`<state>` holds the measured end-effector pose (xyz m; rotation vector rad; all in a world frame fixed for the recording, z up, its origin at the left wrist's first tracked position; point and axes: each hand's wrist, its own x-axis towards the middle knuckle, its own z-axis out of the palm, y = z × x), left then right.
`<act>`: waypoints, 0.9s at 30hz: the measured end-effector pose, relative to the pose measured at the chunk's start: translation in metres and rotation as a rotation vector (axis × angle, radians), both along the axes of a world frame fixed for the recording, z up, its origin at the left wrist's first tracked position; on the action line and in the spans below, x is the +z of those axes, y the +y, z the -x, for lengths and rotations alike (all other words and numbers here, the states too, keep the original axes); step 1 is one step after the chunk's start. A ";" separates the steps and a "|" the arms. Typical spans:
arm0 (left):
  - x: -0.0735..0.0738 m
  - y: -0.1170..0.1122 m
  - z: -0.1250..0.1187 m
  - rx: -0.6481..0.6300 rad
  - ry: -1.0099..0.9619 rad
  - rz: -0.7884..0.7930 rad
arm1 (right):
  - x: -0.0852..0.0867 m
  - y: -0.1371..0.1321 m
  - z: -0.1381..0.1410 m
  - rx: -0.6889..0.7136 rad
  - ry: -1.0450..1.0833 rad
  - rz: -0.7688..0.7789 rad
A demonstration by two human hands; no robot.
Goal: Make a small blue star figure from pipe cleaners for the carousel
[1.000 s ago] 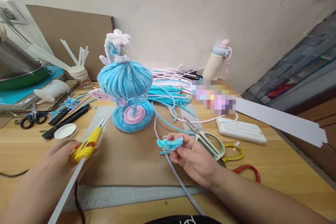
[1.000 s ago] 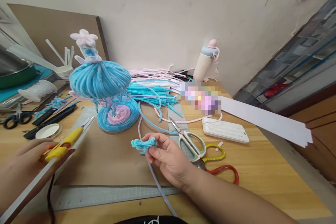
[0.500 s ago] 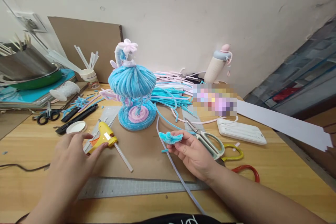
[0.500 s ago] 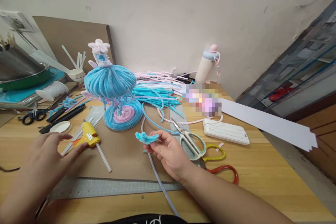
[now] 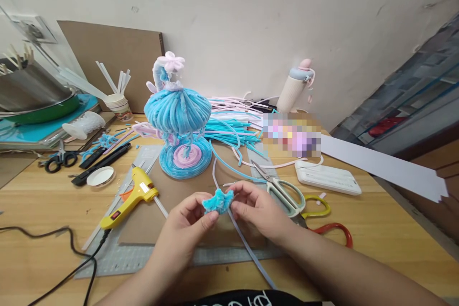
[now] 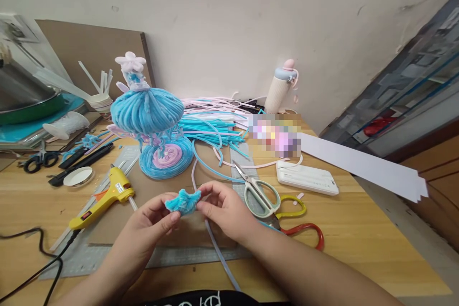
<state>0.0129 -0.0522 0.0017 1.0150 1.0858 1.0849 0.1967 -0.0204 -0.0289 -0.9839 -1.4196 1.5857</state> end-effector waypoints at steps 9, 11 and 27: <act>-0.004 0.027 0.037 -0.111 -0.018 -0.080 | 0.000 0.013 -0.016 0.122 -0.846 -0.609; 0.000 0.026 0.038 -0.154 -0.087 -0.023 | 0.000 0.014 -0.017 0.066 -0.791 -0.567; -0.001 0.015 0.009 0.005 -0.112 0.022 | 0.063 0.005 -0.017 -0.340 -0.242 -0.332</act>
